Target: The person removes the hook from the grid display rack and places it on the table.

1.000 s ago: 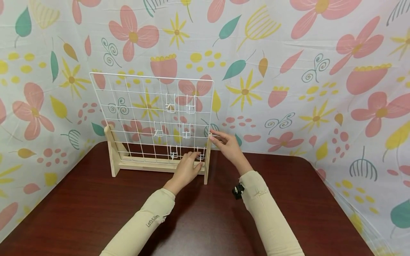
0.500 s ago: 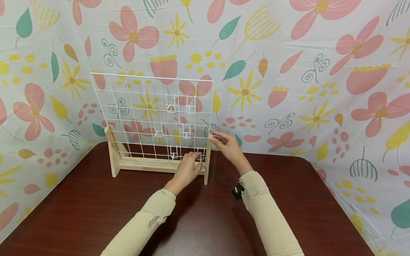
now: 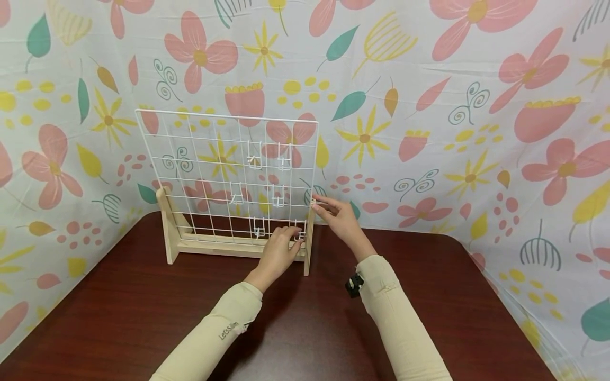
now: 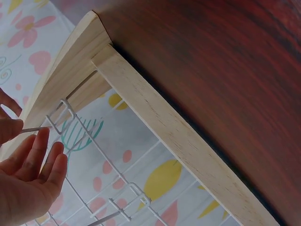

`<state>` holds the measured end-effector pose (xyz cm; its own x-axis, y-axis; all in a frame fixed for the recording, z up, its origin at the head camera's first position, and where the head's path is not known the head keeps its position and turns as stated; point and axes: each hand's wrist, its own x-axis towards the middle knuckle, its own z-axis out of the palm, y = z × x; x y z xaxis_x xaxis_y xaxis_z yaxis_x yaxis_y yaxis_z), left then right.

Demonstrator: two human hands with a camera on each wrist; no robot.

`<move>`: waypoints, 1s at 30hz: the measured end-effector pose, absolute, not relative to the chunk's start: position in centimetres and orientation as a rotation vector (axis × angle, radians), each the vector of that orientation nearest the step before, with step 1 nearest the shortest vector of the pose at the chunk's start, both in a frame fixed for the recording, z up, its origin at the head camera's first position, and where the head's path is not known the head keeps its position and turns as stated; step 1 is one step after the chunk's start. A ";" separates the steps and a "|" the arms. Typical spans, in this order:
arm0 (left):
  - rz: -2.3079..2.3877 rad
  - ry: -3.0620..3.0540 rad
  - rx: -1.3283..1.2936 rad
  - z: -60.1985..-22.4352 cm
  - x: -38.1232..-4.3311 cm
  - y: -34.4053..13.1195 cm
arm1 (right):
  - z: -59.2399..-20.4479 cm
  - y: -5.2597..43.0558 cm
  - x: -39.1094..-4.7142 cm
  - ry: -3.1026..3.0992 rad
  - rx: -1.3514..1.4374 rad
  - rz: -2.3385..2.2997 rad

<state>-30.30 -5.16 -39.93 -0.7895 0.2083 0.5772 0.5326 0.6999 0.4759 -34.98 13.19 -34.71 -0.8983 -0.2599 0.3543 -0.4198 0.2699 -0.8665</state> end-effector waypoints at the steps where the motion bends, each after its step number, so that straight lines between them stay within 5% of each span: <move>1: -0.885 -2.410 -0.567 -39.9 -30.3 -5.2 | -34.7 13.2 -35.0 -2.388 0.640 1.699; 30: -0.829 -2.272 -0.578 -39.7 -30.3 -5.1 | -34.8 13.2 -35.1 -2.387 0.635 1.701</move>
